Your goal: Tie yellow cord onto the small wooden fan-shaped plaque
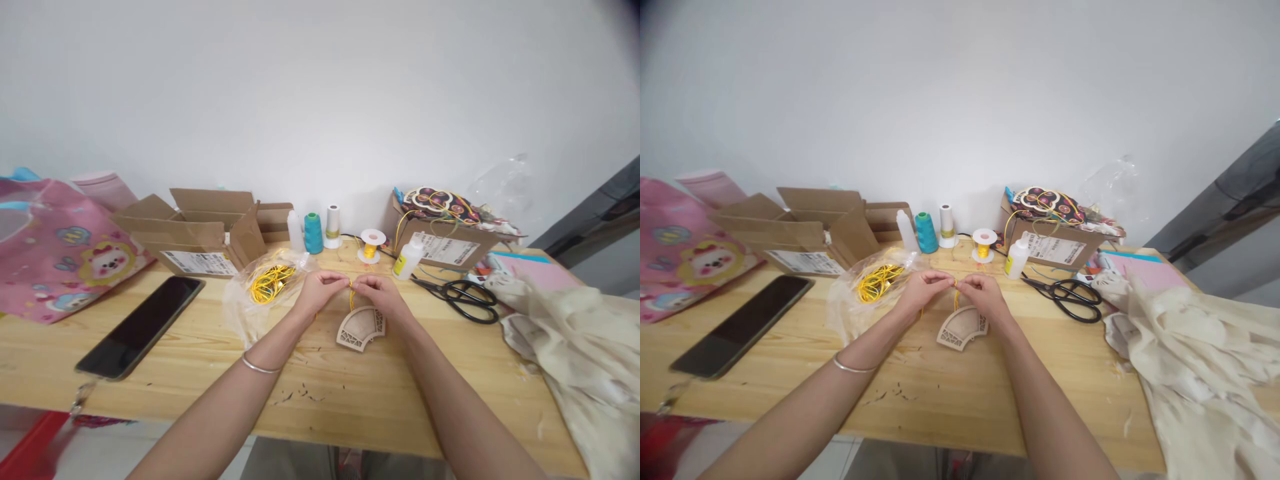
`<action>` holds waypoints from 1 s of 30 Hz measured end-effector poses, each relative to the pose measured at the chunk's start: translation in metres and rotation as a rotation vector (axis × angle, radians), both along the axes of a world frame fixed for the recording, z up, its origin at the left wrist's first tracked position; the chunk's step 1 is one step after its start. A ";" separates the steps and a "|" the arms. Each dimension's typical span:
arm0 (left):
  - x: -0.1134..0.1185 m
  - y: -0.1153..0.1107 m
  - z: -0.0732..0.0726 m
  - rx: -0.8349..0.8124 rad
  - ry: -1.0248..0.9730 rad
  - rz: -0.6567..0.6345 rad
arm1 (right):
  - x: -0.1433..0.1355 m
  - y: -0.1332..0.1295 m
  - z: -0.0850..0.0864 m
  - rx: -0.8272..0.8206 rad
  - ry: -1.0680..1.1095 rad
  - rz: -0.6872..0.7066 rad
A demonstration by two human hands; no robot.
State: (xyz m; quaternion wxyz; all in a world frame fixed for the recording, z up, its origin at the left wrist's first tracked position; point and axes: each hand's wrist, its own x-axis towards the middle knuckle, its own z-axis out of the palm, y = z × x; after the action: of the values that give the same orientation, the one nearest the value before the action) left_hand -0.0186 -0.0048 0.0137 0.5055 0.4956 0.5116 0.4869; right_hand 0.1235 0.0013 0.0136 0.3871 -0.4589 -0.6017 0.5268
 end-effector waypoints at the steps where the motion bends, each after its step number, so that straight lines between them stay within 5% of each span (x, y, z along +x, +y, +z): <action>1: 0.000 0.000 0.000 0.003 -0.007 -0.006 | 0.000 0.000 0.001 -0.001 -0.010 -0.004; 12: 0.001 0.000 0.000 0.100 -0.002 -0.103 | -0.003 0.001 -0.003 0.248 -0.233 -0.085; 20: 0.000 -0.002 0.002 0.138 -0.042 -0.143 | -0.004 -0.001 0.001 0.208 -0.268 -0.118; 26: 0.000 -0.001 0.001 0.199 0.066 -0.118 | -0.003 0.000 0.001 0.336 -0.264 -0.110; 30: 0.001 0.000 -0.001 0.196 0.054 -0.105 | -0.004 -0.001 0.005 0.235 -0.207 -0.099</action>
State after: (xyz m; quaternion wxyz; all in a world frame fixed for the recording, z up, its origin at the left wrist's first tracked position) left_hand -0.0180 -0.0045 0.0125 0.4656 0.5816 0.4485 0.4939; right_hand 0.1196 0.0000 0.0187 0.3995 -0.4916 -0.6725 0.3828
